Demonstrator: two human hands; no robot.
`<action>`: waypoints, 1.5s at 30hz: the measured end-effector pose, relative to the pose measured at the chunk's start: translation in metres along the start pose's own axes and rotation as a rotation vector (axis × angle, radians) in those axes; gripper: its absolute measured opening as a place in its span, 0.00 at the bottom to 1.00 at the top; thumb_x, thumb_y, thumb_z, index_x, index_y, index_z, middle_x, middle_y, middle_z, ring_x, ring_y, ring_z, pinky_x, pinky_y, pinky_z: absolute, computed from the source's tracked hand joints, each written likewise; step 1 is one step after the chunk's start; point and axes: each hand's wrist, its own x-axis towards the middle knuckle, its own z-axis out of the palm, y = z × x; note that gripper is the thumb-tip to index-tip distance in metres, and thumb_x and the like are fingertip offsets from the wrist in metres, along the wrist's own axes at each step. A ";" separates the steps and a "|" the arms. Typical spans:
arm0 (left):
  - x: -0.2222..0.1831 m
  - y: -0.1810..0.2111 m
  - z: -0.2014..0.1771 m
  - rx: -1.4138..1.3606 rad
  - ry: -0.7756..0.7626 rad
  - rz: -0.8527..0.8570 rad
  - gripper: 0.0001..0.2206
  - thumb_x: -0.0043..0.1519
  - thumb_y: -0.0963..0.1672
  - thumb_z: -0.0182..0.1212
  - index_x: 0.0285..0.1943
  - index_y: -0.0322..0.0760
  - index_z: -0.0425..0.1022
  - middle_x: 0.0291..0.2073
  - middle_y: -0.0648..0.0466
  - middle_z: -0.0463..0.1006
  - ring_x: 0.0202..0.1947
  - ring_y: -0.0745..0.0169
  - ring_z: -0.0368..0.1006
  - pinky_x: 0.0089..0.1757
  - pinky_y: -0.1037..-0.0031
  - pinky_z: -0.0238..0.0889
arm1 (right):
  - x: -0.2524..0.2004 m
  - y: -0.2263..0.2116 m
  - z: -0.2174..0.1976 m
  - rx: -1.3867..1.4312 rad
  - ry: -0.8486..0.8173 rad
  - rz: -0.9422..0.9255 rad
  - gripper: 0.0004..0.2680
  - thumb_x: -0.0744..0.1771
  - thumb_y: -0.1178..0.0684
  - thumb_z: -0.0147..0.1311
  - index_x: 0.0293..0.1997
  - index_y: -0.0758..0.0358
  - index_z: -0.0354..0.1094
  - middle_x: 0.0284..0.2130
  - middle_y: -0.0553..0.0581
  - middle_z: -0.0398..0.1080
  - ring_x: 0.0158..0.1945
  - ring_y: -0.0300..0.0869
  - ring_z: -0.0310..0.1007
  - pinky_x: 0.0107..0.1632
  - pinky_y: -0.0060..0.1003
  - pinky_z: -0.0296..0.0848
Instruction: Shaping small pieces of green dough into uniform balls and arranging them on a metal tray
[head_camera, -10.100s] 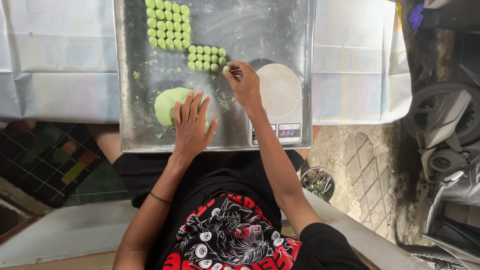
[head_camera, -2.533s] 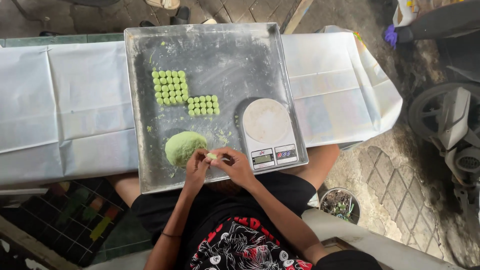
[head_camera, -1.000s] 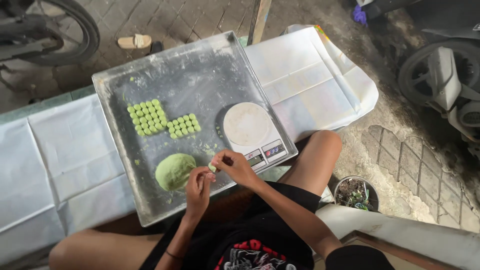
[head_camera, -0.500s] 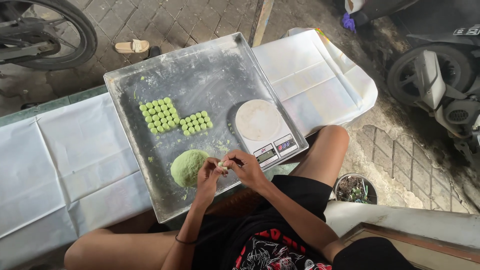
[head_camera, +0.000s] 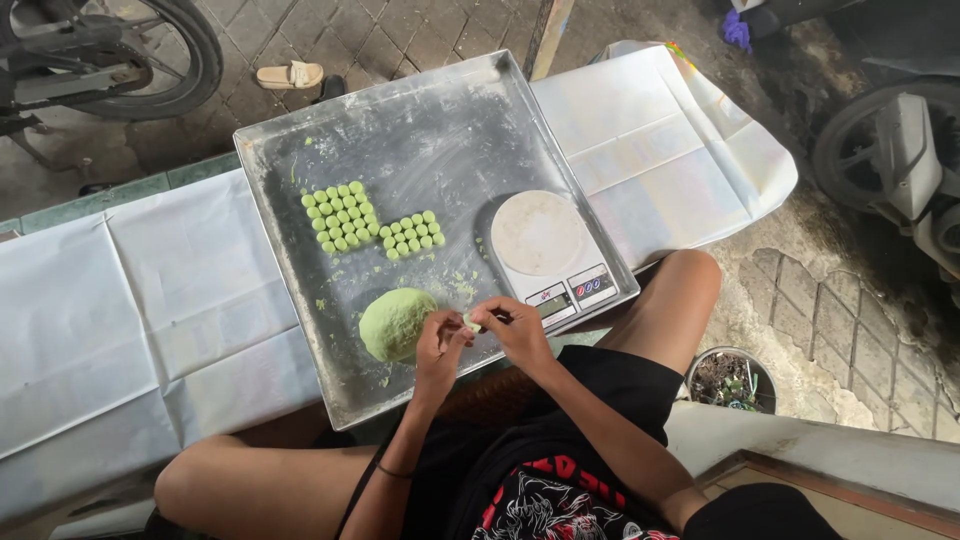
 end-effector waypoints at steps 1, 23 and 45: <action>0.000 -0.005 0.001 -0.050 0.029 -0.009 0.08 0.68 0.41 0.59 0.51 0.32 0.68 0.35 0.46 0.72 0.34 0.61 0.73 0.38 0.68 0.73 | -0.003 -0.007 0.002 -0.006 -0.021 -0.028 0.05 0.67 0.56 0.63 0.41 0.68 0.78 0.29 0.61 0.77 0.34 0.38 0.75 0.39 0.37 0.79; 0.000 0.027 -0.004 -0.015 -0.028 0.032 0.09 0.66 0.39 0.63 0.50 0.29 0.70 0.33 0.46 0.73 0.33 0.62 0.73 0.40 0.66 0.71 | 0.002 0.015 -0.003 0.132 -0.064 0.075 0.09 0.65 0.57 0.68 0.45 0.70 0.73 0.27 0.56 0.74 0.32 0.37 0.74 0.42 0.33 0.75; -0.001 -0.016 -0.010 -0.416 -0.020 -0.178 0.08 0.68 0.43 0.60 0.46 0.36 0.66 0.35 0.55 0.70 0.34 0.67 0.76 0.38 0.78 0.74 | -0.007 0.012 0.009 0.253 -0.211 -0.074 0.05 0.65 0.65 0.64 0.38 0.73 0.70 0.36 0.65 0.73 0.35 0.43 0.74 0.39 0.39 0.77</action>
